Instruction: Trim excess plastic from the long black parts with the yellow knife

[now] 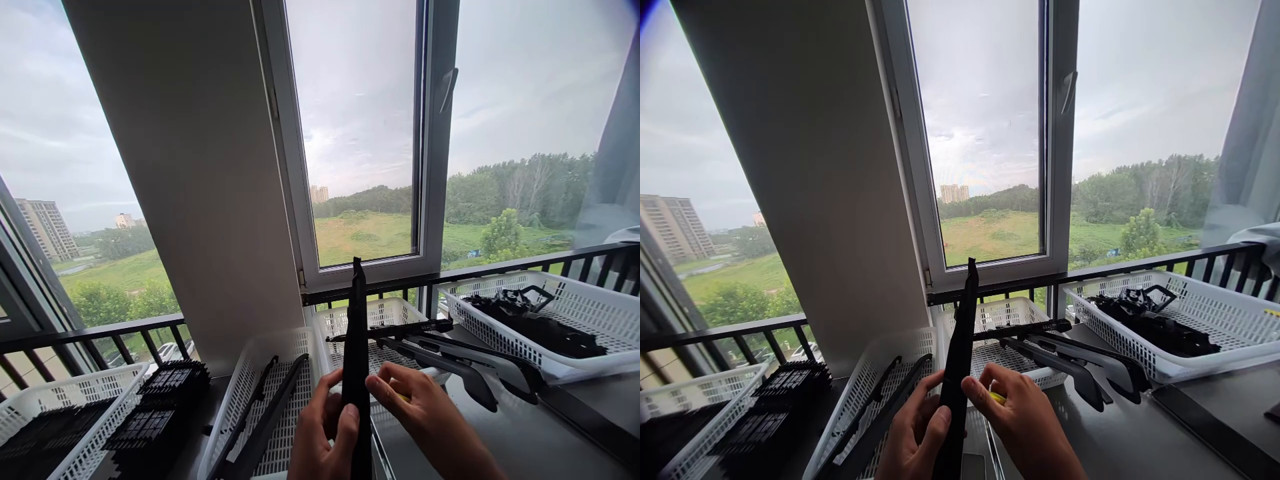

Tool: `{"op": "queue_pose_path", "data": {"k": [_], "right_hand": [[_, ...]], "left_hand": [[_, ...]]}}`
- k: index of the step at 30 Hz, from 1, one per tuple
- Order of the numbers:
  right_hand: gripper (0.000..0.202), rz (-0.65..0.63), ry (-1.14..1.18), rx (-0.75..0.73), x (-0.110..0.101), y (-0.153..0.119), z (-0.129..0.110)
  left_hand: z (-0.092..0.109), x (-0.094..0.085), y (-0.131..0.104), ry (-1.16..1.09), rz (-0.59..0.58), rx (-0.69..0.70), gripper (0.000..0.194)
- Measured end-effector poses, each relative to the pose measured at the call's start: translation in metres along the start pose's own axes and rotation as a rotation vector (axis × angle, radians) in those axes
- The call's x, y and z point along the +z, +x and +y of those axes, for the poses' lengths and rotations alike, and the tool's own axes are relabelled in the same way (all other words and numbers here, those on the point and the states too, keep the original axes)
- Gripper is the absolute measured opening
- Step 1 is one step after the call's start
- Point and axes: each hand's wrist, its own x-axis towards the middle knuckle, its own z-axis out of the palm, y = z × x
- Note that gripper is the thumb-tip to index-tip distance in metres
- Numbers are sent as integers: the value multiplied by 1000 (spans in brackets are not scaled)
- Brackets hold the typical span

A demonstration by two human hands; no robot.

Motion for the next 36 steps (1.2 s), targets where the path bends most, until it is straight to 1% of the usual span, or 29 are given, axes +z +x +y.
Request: {"op": "queue_pose_path", "data": {"k": [3,5,7,9,12,13,15,19,23,27,32,36], "right_hand": [[80,-58,-10,-19,4,0,-2],[82,-121,-18,-25,7,-1,-3],[82,-155,-21,-21,8,-1,-3],[81,-134,-15,-23,8,-2,-4],[81,-61,30,-48,7,-2,-5],[81,-51,47,-62,8,-2,-6],[82,-70,72,-91,11,-2,-7],[84,-87,105,-125,21,-2,-11],[82,-67,225,-152,32,-1,-12],[81,-78,314,-191,41,-3,-9],[80,-83,361,-221,45,-5,-6],[79,-64,358,-243,46,-6,-8]], "left_hand": [[0,-1,0,-11,6,-6,61],[2,-2,0,-40,40,-6,63],[4,-4,0,-65,81,-15,64],[7,-4,-1,-92,113,-28,64],[12,-1,-3,-128,153,-31,66],[13,1,-4,-132,163,-26,66],[13,5,-4,-124,186,-6,67],[7,12,-2,-79,273,48,67],[-5,19,0,-34,364,135,60],[-12,27,0,-46,467,189,54],[-15,35,-1,-25,588,216,49],[-16,41,-3,5,640,236,48]]}}
